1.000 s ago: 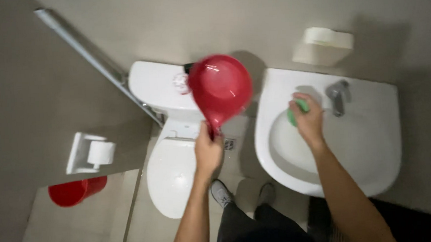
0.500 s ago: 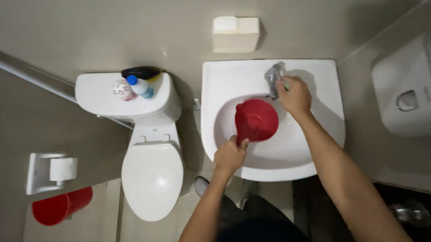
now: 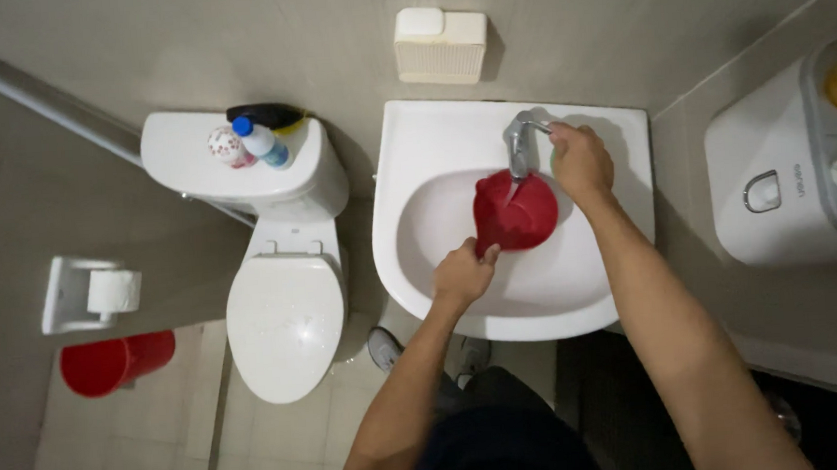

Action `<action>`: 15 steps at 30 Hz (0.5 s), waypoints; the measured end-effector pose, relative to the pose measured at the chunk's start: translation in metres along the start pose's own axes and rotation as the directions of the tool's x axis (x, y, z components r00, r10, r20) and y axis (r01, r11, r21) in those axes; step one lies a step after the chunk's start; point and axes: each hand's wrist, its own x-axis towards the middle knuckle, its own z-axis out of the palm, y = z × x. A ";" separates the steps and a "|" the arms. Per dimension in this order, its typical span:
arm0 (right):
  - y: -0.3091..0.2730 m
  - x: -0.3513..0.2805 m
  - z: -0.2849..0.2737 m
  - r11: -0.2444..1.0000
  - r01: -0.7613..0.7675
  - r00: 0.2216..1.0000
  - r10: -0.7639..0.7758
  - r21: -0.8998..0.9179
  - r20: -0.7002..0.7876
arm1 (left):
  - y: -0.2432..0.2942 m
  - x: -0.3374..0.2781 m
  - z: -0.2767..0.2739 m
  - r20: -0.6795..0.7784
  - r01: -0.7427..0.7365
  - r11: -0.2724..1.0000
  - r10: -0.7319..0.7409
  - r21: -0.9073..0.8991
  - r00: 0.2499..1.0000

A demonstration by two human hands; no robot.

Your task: The person scrubs a red plastic scoop with a green sponge in a sink, then rinses it under running water. They proceed to wipe the sink basin and the toilet seat with the sponge. Finally, the person uses the sponge to scrub the metal bidet spray nozzle and its hose.

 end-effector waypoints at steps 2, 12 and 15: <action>0.020 0.004 0.014 0.996 0.063 0.998 -0.061 0.055 -0.033 | 0.003 -0.004 0.000 0.007 0.017 1.000 -0.017 0.003 1.000; 0.052 -0.021 0.036 0.917 0.052 0.997 -0.026 0.397 -0.070 | -0.005 -0.004 0.004 -0.005 0.027 0.998 -0.028 -0.061 1.000; 0.034 -0.029 0.023 0.897 -0.318 0.938 0.252 0.306 0.238 | -0.005 -0.004 0.003 -0.019 0.017 1.000 -0.017 -0.022 1.000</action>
